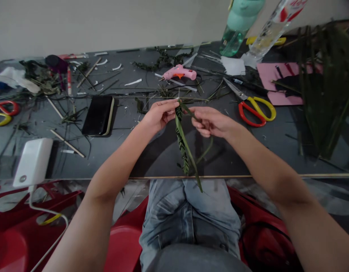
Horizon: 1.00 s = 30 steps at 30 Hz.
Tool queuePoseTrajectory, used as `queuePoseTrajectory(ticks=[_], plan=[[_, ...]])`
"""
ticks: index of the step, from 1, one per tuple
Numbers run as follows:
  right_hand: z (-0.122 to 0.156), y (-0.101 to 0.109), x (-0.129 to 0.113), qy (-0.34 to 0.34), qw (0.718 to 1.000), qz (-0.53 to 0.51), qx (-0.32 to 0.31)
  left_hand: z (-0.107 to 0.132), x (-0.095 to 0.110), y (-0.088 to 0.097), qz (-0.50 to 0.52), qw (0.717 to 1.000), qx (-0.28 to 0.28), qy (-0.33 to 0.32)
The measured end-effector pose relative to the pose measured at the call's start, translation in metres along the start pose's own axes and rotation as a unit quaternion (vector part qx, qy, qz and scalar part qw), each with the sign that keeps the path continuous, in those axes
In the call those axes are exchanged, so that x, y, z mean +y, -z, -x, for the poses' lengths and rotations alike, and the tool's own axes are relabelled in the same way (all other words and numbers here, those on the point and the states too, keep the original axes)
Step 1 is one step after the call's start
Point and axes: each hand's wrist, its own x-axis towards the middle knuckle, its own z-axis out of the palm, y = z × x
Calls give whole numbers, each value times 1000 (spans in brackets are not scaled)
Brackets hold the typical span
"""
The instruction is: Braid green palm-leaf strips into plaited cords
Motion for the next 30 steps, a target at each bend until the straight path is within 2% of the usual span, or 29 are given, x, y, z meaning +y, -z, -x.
queuePoseTrajectory(ticks=[4, 6, 8, 9, 11, 12, 13, 15, 17, 19, 21, 23, 30], plan=[[17, 16, -25, -20, 996, 83, 34, -7, 1, 8, 20, 1000, 6, -7], [21, 27, -33, -28, 988, 143, 46, -10, 0, 9, 26, 1000, -6, 16], [19, 37, -31, -26, 968, 239, 78, -11, -2, 8, 28, 998, -16, 46], [15, 40, -26, -8, 949, 293, 117, -11, -4, 7, 28, 998, -18, 56], [4, 41, -12, 111, 887, 367, 256, -10, -8, 3, 28, 997, -17, 63], [-1, 39, -4, 162, 869, 362, 294, -10, -10, 1, 27, 998, -16, 63], [-6, 36, 3, 197, 861, 358, 304, -9, -12, -1, 25, 998, -14, 62], [-10, 26, 12, 233, 846, 390, 278, -8, -15, -4, 24, 998, -5, 53], [-8, 18, 16, 273, 815, 457, 231, -8, -16, -5, 26, 999, -2, 43], [-4, 13, 17, 307, 760, 533, 208, -8, -16, -5, 26, 999, -5, 34], [-2, 13, 18, 327, 705, 590, 220, -8, -17, -6, 20, 1000, -3, 23], [-4, 14, 21, 335, 669, 617, 243, -7, -19, -7, 20, 1000, 8, 11], [-12, 13, 29, 356, 612, 653, 269, -4, -21, -9, 21, 999, 26, 5]])
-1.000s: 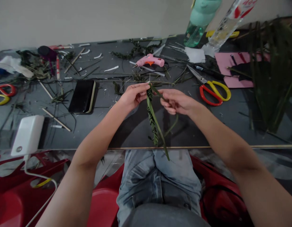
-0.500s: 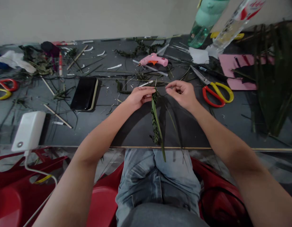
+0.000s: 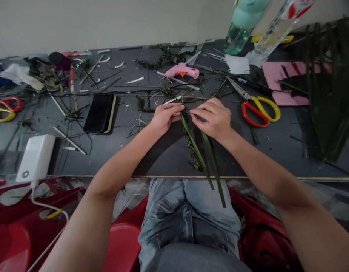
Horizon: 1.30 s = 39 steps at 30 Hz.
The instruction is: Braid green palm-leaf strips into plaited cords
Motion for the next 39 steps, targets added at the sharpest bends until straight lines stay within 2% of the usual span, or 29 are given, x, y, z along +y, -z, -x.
queuePoseTrajectory(ticks=[4, 8, 10, 12, 14, 16, 19, 21, 23, 27, 31, 36, 39], plan=[[-1, 3, -4, 2, 1000, 3, -30, -1, -1, 0, -10, 1000, 0, -2], [-2, 4, -1, -3, 998, -37, -57, -1, -2, -1, 7, 1000, 4, 3], [-2, 3, 4, -16, 996, -81, -20, -1, -1, -1, 20, 1000, 7, 6], [-2, 4, 11, -59, 987, -137, 52, -1, -1, 0, 28, 1000, 6, 5], [-4, 6, 17, -122, 962, -207, 130, -1, -1, 0, 30, 1000, -1, -2], [-6, 9, 20, -185, 924, -282, 181, -2, -2, 0, 30, 999, -11, -14], [-8, 11, 19, -252, 879, -348, 206, -1, -6, 0, 34, 999, -25, -33], [-8, 9, 16, -267, 868, -371, 196, -1, -9, -1, 34, 998, -31, -41], [-7, 5, 14, -259, 869, -390, 163, -1, -12, -1, 32, 998, -40, -47], [-5, -4, 14, -246, 893, -362, 105, -1, -18, -2, 38, 995, -74, -51], [-5, -11, 19, -238, 905, -335, 108, -4, -23, 1, 48, 993, -97, -52], [-3, -16, 20, -179, 935, -287, 104, -9, -25, 3, 60, 988, -125, -62], [-2, -15, 19, -182, 931, -299, 105, -10, -25, 3, 59, 988, -127, -62]])
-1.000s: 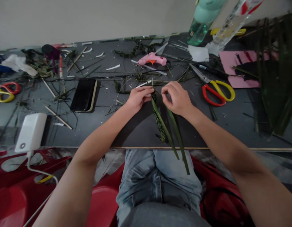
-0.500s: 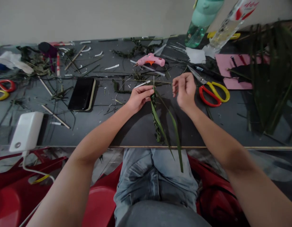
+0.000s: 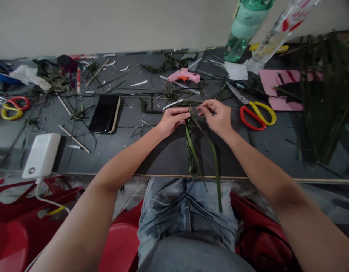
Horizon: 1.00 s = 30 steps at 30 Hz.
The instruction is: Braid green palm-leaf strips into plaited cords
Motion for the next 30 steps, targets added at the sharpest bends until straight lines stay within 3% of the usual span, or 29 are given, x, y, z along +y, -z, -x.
queuePoseTrajectory(ticks=[4, 10, 15, 24, 30], plan=[[0, 4, 2, -12, 999, -40, 33, 0, 1, -1, -2, 1000, 4, 13], [0, 6, 10, -38, 998, 0, 45, -1, 2, -3, 16, 999, 22, 18], [0, 3, 8, -78, 994, -32, 74, 1, 2, -3, 34, 998, 46, 19], [1, 7, 6, -62, 998, 25, -5, 5, 3, 1, 21, 998, 44, 31], [-1, 8, 10, -24, 993, 117, 9, 5, 6, -4, 34, 997, 51, 39]])
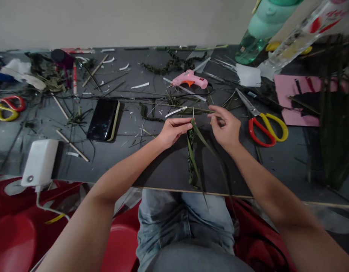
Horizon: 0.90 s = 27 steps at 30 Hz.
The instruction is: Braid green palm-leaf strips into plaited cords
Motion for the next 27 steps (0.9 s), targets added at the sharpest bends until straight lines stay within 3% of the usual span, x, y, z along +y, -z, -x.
queuePoseTrajectory(ticks=[18, 24, 27], plan=[[-7, -1, 4, 56, 996, 62, 1, -6, -7, 6, -56, 997, 8, -50], [-3, -2, -4, 117, 989, 88, -34, -6, -7, 6, -46, 998, -7, -41], [-4, 2, -6, 198, 972, 111, -59, -6, -5, 6, -38, 998, -5, -40]])
